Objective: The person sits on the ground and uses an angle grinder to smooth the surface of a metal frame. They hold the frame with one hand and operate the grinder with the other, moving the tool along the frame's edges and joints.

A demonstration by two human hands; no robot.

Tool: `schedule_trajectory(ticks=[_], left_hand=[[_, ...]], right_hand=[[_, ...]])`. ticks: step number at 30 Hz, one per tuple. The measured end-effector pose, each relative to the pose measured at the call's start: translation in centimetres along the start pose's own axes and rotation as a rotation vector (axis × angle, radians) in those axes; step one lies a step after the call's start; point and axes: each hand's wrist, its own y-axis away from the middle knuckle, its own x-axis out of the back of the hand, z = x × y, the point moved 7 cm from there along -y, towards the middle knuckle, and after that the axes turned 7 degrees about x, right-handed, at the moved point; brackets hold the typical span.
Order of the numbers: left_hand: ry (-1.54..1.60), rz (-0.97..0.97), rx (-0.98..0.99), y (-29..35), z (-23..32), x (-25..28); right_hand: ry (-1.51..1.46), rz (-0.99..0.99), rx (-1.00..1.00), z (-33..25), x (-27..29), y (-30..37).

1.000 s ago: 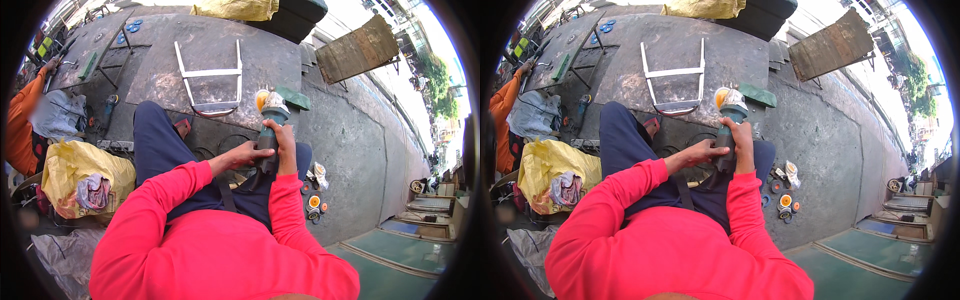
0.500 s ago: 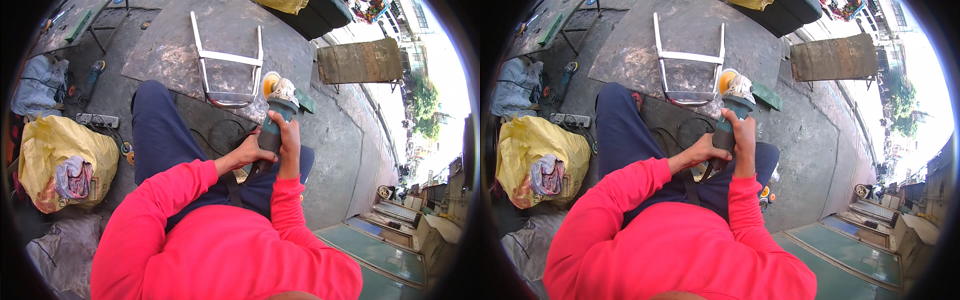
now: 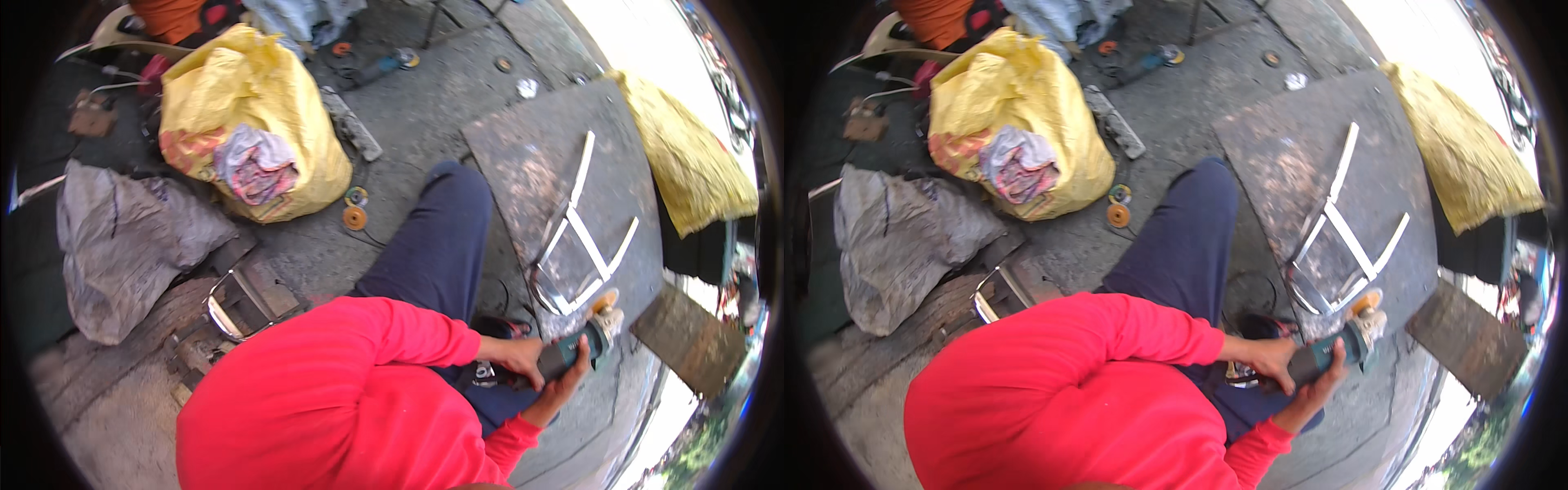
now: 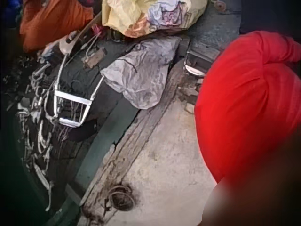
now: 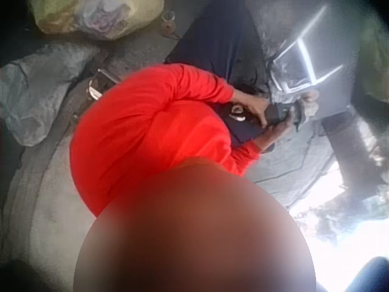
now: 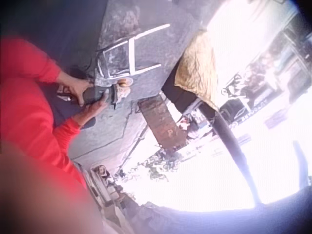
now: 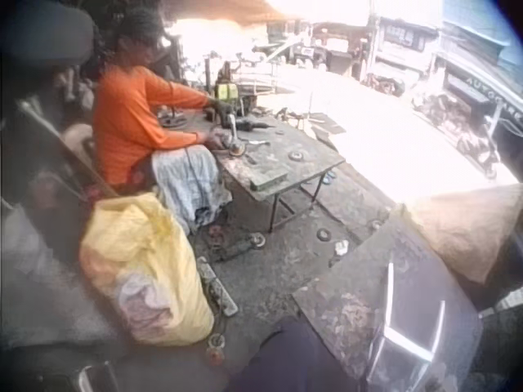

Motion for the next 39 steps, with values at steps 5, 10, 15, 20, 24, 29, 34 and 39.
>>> schedule_trajectory(ticks=[5, 10, 15, 20, 24, 29, 34, 39], left_hand=[[-0.015, 0.080, -0.141, 1.0, 2.7, 2.1], [-0.002, 0.119, -0.119, 1.2, 3.3, 3.4], [-0.026, 0.120, -0.136, 1.1, 3.3, 3.4], [-0.134, 0.123, -0.104, 1.4, 2.2, 2.9], [-0.160, 0.110, -0.133, 2.0, 2.0, 2.2], [-0.199, 0.063, -0.080, 2.6, 2.2, 0.6], [-0.154, 0.038, -0.132, 1.9, 1.7, -0.8], [-0.212, 0.028, -0.145, 0.1, 0.9, -1.0]], right_hand=[[0.053, -0.074, 0.025, -0.2, -1.7, -1.6], [0.069, -0.147, 0.028, 0.6, -2.6, -3.3], [-0.025, -0.140, 0.045, 1.1, -2.7, -3.3], [-0.105, -0.135, 0.066, 1.2, -1.5, -2.5], [-0.171, -0.253, 0.051, 1.6, -1.4, -1.6], [-0.147, -0.184, 0.097, 1.0, 0.5, -0.3], [-0.102, -0.151, 0.187, 0.6, 3.6, 0.6], [-0.020, -0.214, 0.147, 2.0, 10.9, 0.9]])
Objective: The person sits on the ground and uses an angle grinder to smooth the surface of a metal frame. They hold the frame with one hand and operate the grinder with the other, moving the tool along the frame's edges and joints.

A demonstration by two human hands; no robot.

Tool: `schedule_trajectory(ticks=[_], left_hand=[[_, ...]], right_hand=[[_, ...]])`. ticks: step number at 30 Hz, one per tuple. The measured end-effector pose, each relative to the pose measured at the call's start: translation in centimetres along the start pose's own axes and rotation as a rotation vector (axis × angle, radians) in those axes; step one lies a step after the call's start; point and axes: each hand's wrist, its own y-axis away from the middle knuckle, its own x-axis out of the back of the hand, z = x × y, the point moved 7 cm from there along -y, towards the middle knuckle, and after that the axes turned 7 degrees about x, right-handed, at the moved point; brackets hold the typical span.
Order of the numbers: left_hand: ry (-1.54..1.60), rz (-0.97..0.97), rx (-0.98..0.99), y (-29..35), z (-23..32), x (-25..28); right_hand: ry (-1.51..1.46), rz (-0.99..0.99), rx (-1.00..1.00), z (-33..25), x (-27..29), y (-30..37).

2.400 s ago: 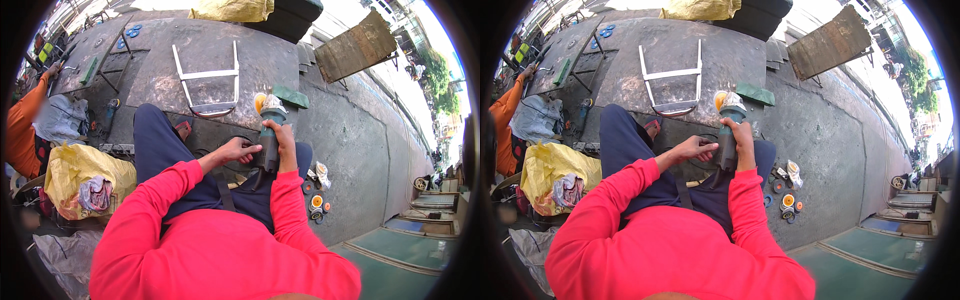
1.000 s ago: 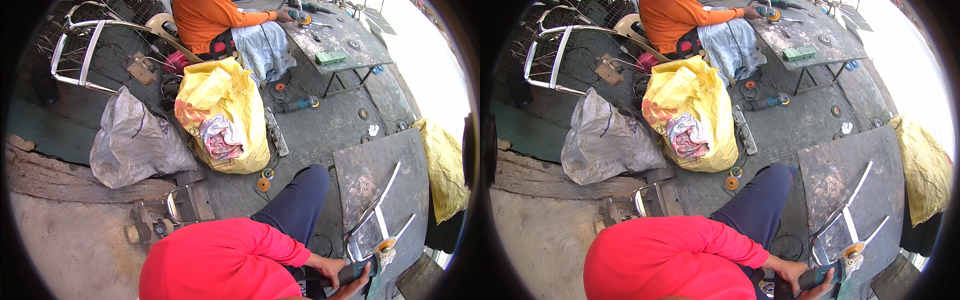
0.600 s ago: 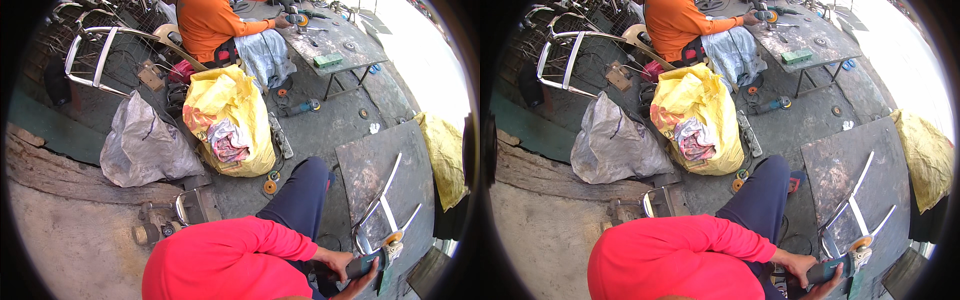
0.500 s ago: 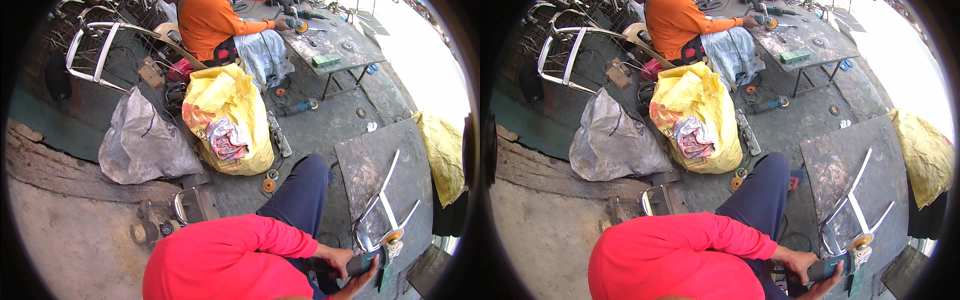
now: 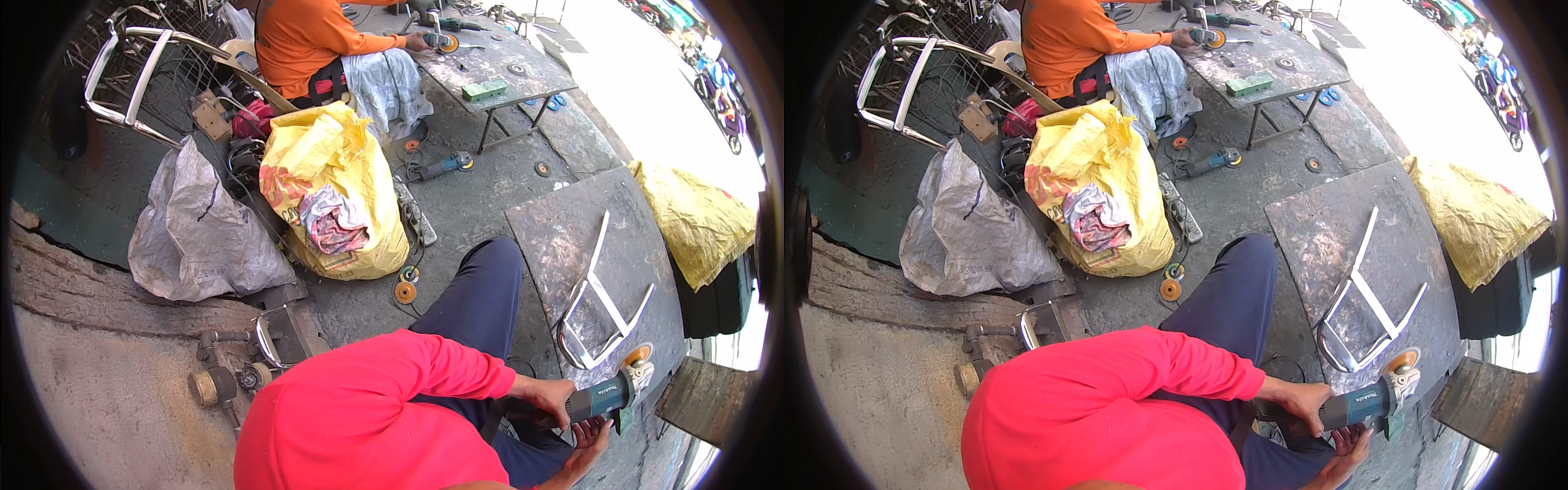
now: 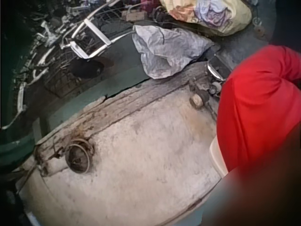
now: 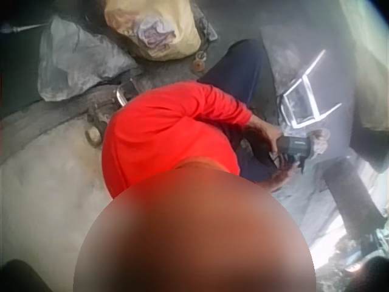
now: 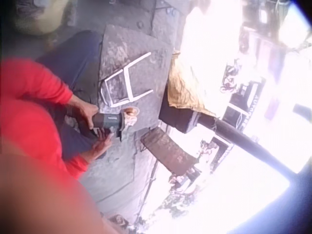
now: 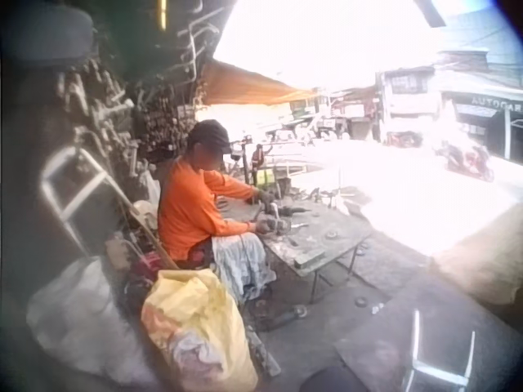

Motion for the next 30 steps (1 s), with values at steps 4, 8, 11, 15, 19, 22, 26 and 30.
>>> schedule_trajectory(ticks=[4, 8, 11, 15, 19, 22, 26, 30], left_hand=[[-0.087, 0.047, -0.034, -0.5, 0.4, 0.8], [-0.120, 0.070, -0.061, -0.8, 1.4, 0.9], [-0.061, 0.062, -0.060, -0.9, 1.6, 1.0], [-0.020, 0.044, -0.021, -1.4, 1.0, 1.1], [-0.018, 0.092, -0.064, -1.6, 0.9, 1.4], [-0.039, 0.099, -0.035, -1.4, 1.0, 1.4], [-0.026, 0.112, -0.055, -0.8, 1.9, 1.3], [-0.071, 0.077, -0.031, -1.3, 1.4, 0.6]], right_hand=[[0.886, 0.320, -0.096, -0.3, 10.0, 2.0], [1.382, 0.931, 0.079, -1.6, 16.9, 6.4], [1.330, 0.829, -0.094, 2.6, 20.8, 6.7], [1.221, 0.683, -0.226, 8.2, 22.6, 6.8], [1.495, 0.691, 0.044, 7.0, 18.8, 7.4], [1.356, 0.651, -0.176, 6.6, 17.3, 7.4], [1.355, 0.606, -0.213, 5.9, 16.8, 6.4], [1.428, 0.604, -0.224, 7.2, 18.5, 4.6]])
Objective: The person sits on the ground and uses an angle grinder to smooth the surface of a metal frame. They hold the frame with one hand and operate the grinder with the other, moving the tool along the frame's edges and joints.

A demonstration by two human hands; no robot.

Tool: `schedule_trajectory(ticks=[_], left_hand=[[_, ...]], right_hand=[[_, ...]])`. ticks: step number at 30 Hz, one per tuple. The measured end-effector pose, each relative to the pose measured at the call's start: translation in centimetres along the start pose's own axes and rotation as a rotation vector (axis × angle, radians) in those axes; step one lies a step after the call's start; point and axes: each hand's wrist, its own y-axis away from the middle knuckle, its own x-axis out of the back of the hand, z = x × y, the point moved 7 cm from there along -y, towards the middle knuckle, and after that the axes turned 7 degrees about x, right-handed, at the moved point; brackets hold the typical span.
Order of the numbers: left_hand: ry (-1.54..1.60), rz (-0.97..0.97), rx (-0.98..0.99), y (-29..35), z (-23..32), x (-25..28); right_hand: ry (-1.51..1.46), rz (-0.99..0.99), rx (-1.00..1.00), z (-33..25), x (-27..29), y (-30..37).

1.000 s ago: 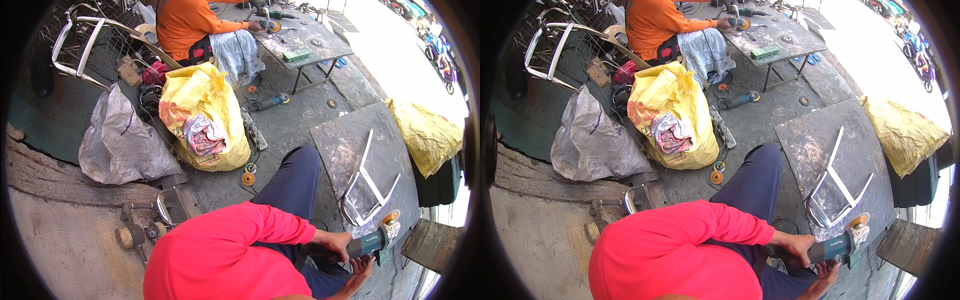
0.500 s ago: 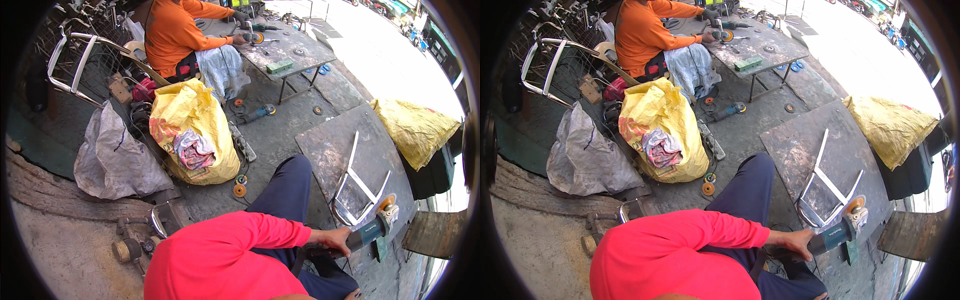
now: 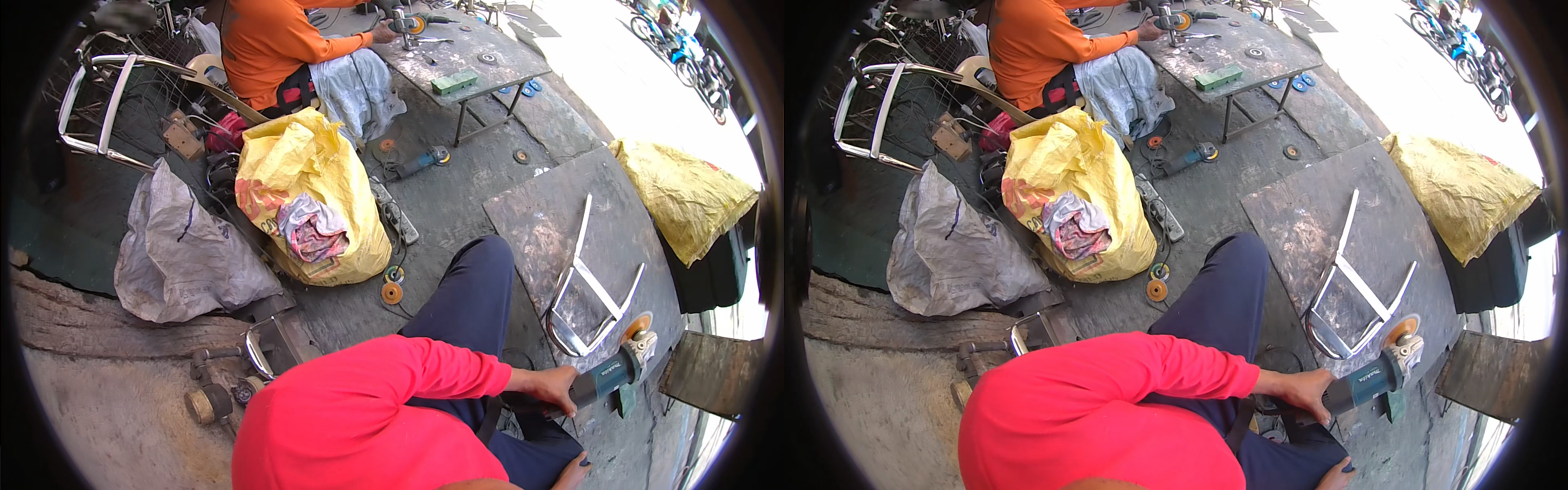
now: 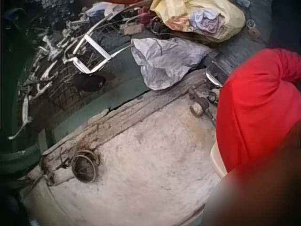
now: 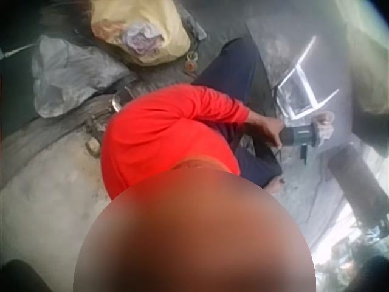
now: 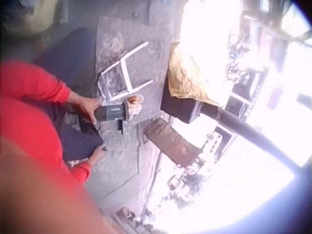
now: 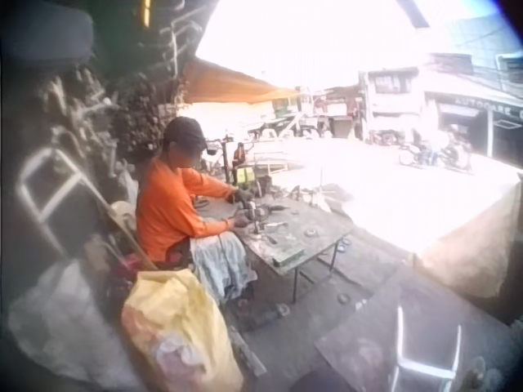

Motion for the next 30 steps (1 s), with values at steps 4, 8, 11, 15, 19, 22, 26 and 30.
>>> schedule_trajectory(ticks=[4, 8, 11, 15, 19, 22, 26, 30], left_hand=[[-0.001, 0.007, -0.065, -0.3, -0.6, -0.4], [0.001, 0.021, -0.123, 0.5, 0.5, -1.0], [-0.020, 0.002, -0.063, 1.5, 1.2, -0.4], [-0.077, -0.055, -0.026, 1.6, 1.8, -0.8], [-0.050, -0.032, -0.060, 1.6, 1.7, -0.9], [-0.036, -0.019, -0.068, 1.7, 1.7, -0.8], [-0.054, -0.075, -0.011, 1.5, 1.3, -0.9], [-0.028, -0.026, -0.015, 1.1, 1.0, 0.0]], right_hand=[[-0.008, -0.018, 0.005, 1.1, -1.0, -1.6], [-0.081, -0.111, -0.014, 1.0, -1.0, -2.8], [-0.061, -0.174, -0.041, 0.8, -0.9, -3.4], [-0.053, -0.198, -0.044, 2.2, -2.0, -5.2], [-0.241, -0.404, -0.027, 5.1, -6.2, -8.4], [-0.127, -0.480, 0.101, 5.1, -7.6, -9.7], [0.204, -0.332, 0.162, 0.1, -4.5, -7.7], [0.597, -0.271, 0.256, -9.5, -2.9, 0.6]])
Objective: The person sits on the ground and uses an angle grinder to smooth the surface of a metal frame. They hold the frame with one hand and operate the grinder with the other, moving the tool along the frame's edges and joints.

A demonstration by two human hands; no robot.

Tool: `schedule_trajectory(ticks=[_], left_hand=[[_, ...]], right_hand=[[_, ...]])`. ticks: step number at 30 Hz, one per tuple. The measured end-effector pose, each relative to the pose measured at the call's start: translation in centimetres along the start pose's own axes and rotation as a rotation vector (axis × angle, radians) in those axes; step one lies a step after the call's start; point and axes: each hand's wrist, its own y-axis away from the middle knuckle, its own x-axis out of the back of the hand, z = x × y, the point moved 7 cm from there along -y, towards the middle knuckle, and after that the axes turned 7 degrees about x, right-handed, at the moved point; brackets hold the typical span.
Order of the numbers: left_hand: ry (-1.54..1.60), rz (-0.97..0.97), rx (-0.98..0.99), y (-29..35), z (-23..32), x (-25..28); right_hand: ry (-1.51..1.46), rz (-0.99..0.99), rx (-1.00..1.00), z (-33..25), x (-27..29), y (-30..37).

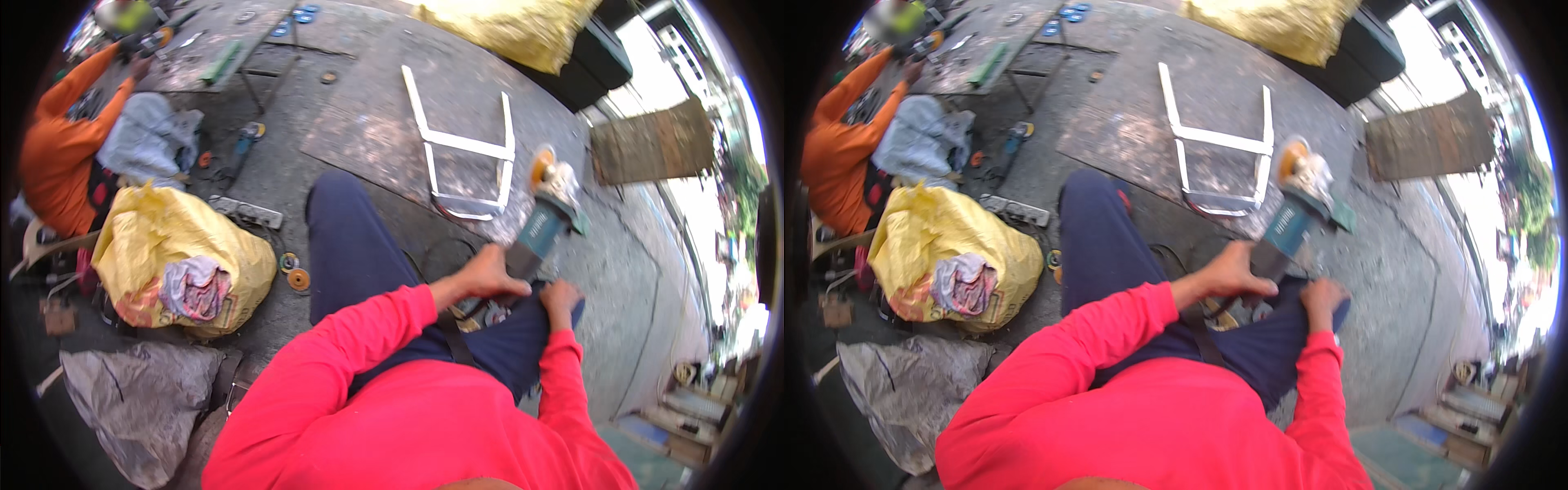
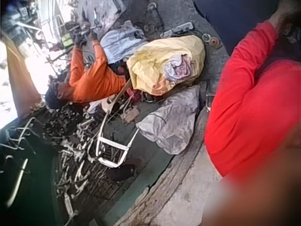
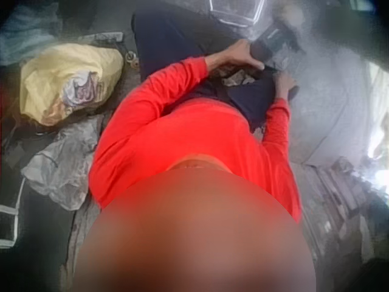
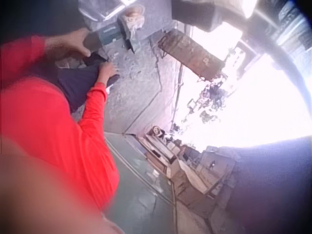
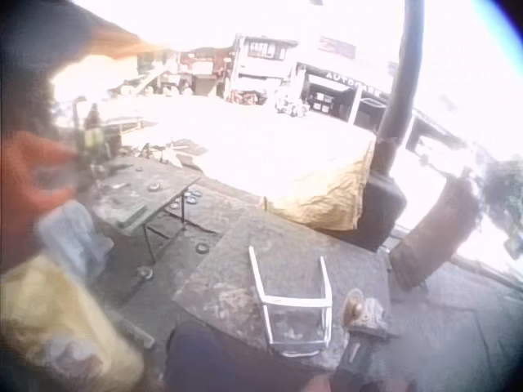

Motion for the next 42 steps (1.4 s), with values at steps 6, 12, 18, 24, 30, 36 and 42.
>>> schedule_trajectory(ticks=[6, 12, 18, 24, 30, 36, 42], left_hand=[[0.034, -0.029, 0.005, -0.5, 0.3, 1.0], [0.049, 0.009, 0.044, -0.3, 1.6, 2.1], [0.117, 0.051, -0.041, -0.3, 2.0, 2.3], [0.072, -0.013, 0.021, -0.6, 1.2, 2.5], [-0.057, -0.022, -0.024, -1.0, 1.2, 2.7], [-0.052, -0.007, -0.012, -1.0, 1.2, 3.5], [0.343, -0.076, 0.046, -1.2, 1.7, 4.1]], right_hand=[[-0.751, -0.304, 0.613, -17.7, 0.4, 11.8], [-0.445, 0.212, 0.979, -5.2, 3.7, 13.9], [-0.225, 0.171, -0.380, 26.2, 5.3, -0.7], [-0.524, 0.422, -0.365, 21.9, 5.5, 1.7], [-0.448, 0.135, 0.419, -8.6, 2.8, 13.2], [-1.529, -0.525, 0.421, -8.0, 10.5, 19.2], [-1.504, -1.004, -0.061, -6.0, 3.5, 18.2]])
